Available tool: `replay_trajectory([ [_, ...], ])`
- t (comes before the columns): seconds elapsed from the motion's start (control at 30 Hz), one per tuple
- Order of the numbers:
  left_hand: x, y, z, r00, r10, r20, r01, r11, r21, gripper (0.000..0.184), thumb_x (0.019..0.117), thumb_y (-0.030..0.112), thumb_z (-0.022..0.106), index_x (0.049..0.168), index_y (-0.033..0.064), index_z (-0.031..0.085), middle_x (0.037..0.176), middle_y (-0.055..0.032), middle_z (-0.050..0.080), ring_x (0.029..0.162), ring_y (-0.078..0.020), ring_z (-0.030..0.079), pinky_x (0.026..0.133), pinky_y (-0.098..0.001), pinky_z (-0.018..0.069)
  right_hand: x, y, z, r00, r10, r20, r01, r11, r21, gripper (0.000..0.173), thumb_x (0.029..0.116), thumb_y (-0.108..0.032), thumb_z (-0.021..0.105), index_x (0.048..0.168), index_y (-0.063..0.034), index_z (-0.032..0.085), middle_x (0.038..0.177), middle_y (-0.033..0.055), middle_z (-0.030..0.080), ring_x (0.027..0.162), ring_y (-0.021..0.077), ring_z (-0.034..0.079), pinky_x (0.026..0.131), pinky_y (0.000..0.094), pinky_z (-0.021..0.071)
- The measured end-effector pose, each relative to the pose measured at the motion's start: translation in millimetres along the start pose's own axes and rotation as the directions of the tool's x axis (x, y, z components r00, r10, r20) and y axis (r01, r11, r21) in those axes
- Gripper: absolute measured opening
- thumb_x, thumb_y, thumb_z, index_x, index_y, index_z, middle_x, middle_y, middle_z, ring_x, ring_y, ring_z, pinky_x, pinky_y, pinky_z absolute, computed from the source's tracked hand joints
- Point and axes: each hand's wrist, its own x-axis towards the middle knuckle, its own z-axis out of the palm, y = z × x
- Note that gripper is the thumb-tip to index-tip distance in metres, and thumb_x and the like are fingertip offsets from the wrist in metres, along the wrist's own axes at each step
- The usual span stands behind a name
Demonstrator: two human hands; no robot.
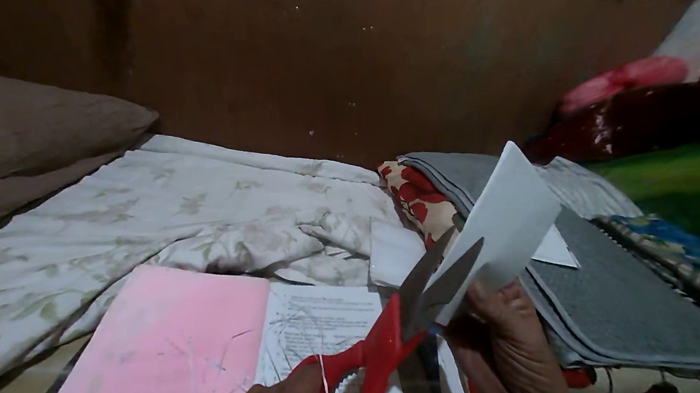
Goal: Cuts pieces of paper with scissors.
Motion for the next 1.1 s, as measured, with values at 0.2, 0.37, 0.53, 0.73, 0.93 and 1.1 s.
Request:
replay_trajectory([
  [0.2,0.0,-1.2,1.5,1.000,0.015,-0.013,-0.015,1.000,0.001,0.027,0.0891,0.013,0.071,0.102,-0.0113,0.069,0.079,-0.0266,0.069,0.072,-0.0460,0.068,0.064,-0.0608,0.0523,-0.2,-0.5,1.4,1.000,0.000,0.003,0.000,1.000,0.018,0.025,0.0747,0.000,0.084,0.096,-0.0082,0.073,0.083,0.0096,0.077,0.074,0.0165,0.076,0.069,0.0333,0.0654],
  [0.37,0.0,-2.3,1.7,0.999,0.032,-0.012,-0.032,0.999,0.010,0.026,0.0890,0.012,0.071,0.101,-0.0111,0.069,0.078,-0.0261,0.069,0.072,-0.0447,0.069,0.064,-0.0600,0.0527,-0.5,-0.5,1.3,1.000,0.002,0.014,-0.002,1.000,0.005,0.026,0.0750,-0.003,0.085,0.097,-0.0093,0.073,0.085,0.0088,0.077,0.076,0.0168,0.077,0.071,0.0346,0.0657],
  [0.53,-0.3,-1.6,0.8,1.000,0.024,-0.009,-0.024,1.000,-0.016,0.026,0.0902,0.013,0.070,0.100,-0.0111,0.069,0.077,-0.0259,0.069,0.070,-0.0438,0.069,0.063,-0.0598,0.0523,-0.9,-0.2,3.7,1.000,0.000,-0.011,0.000,1.000,0.003,0.025,0.0749,0.001,0.084,0.095,-0.0083,0.072,0.082,0.0089,0.076,0.073,0.0166,0.076,0.069,0.0341,0.0655],
  [0.73,-1.3,-3.2,5.2,0.997,0.039,-0.070,-0.041,0.999,-0.027,0.022,0.0919,0.013,0.068,0.091,-0.0090,0.070,0.070,-0.0230,0.067,0.063,-0.0388,0.067,0.058,-0.0552,0.0511,-1.9,0.6,6.8,0.999,0.020,-0.042,-0.019,0.999,0.029,0.026,0.0761,0.004,0.082,0.097,-0.0057,0.069,0.083,0.0107,0.076,0.074,0.0183,0.077,0.069,0.0357,0.0656],
  [0.93,0.3,-8.4,3.7,0.997,0.052,-0.049,-0.060,0.985,-0.163,0.023,0.0929,0.015,0.070,0.097,-0.0073,0.074,0.075,-0.0205,0.070,0.063,-0.0311,0.068,0.059,-0.0484,0.0531,-1.5,3.4,7.4,0.995,0.040,-0.093,-0.038,0.999,0.023,0.026,0.0784,0.009,0.076,0.098,-0.0044,0.066,0.083,0.0106,0.075,0.073,0.0191,0.076,0.068,0.0369,0.0655],
  [1.1,7.3,-21.2,-4.8,0.998,0.029,0.057,0.001,0.888,-0.459,0.026,0.0929,0.016,0.069,0.110,-0.0034,0.071,0.086,-0.0048,0.071,0.068,-0.0052,0.060,0.062,-0.0261,0.0491,-0.3,0.3,7.0,0.996,0.038,-0.084,-0.037,0.999,0.011,0.024,0.0814,0.008,0.073,0.100,-0.0053,0.065,0.083,0.0096,0.076,0.073,0.0182,0.076,0.069,0.0357,0.0655],
])
